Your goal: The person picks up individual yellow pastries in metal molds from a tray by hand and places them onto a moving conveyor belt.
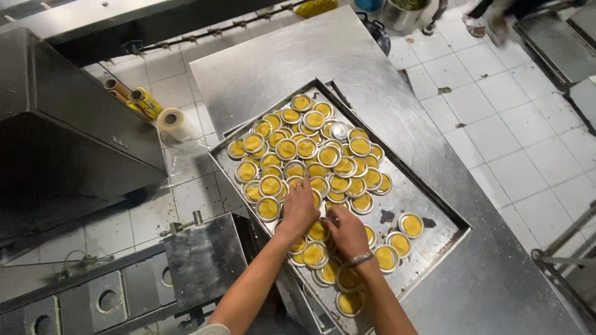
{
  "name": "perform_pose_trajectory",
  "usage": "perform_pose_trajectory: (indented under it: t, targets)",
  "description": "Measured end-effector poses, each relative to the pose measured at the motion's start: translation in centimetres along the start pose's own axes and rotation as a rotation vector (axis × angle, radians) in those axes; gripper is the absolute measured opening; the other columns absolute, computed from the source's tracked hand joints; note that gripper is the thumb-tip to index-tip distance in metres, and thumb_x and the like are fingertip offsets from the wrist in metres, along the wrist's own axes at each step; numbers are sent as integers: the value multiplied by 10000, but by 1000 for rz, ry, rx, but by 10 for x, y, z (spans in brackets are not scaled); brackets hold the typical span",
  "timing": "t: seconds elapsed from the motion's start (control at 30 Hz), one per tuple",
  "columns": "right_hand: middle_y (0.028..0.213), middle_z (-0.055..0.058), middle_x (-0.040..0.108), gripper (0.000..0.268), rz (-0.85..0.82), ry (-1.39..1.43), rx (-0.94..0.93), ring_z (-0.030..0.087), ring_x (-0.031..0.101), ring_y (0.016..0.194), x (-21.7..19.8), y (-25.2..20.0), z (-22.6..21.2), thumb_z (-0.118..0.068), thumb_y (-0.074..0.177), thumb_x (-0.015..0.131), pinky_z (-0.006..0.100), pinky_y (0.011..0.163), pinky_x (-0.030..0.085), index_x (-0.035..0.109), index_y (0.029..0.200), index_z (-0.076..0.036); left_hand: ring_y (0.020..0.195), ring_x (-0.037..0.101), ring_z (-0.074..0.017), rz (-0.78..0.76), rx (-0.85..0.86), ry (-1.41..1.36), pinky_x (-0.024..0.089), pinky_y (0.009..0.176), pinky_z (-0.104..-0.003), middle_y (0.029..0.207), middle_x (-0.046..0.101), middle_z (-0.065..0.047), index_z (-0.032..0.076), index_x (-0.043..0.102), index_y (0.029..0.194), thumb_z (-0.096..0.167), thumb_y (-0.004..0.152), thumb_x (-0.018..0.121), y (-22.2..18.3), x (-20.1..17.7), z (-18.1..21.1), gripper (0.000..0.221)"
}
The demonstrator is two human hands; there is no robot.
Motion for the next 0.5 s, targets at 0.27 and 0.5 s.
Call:
perform_pose_trajectory:
  t: [0.27, 0.5]
  targets:
    - [1002, 105, 752, 217, 148, 243, 109, 316, 750, 950, -42, -11, 33, -310, 1016, 618, 388, 784, 612, 711, 1159, -176, 1146, 587, -424, -6, 26, -62, 543, 927, -505, 1263, 591, -264, -27, 416, 1363, 285, 653, 915, 3, 6, -2, 922]
    - [1284, 106, 576, 473, -49, -338, -106, 353, 663, 1096, 0, -21, 21, -325, 948, 609, 467, 842, 601, 517, 1410, -283, 1117, 614, -436, 27, -7, -153, 560, 872, -531, 1250, 598, -233, 89, 464, 1467, 295, 752, 869, -8, -15, -1, 848]
Point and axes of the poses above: each hand's wrist, its own y-axis towards the middle knuckle, its own x-axis out of the palm, z = x × y, the point moved 8 cm from there along y, towards the middle knuckle
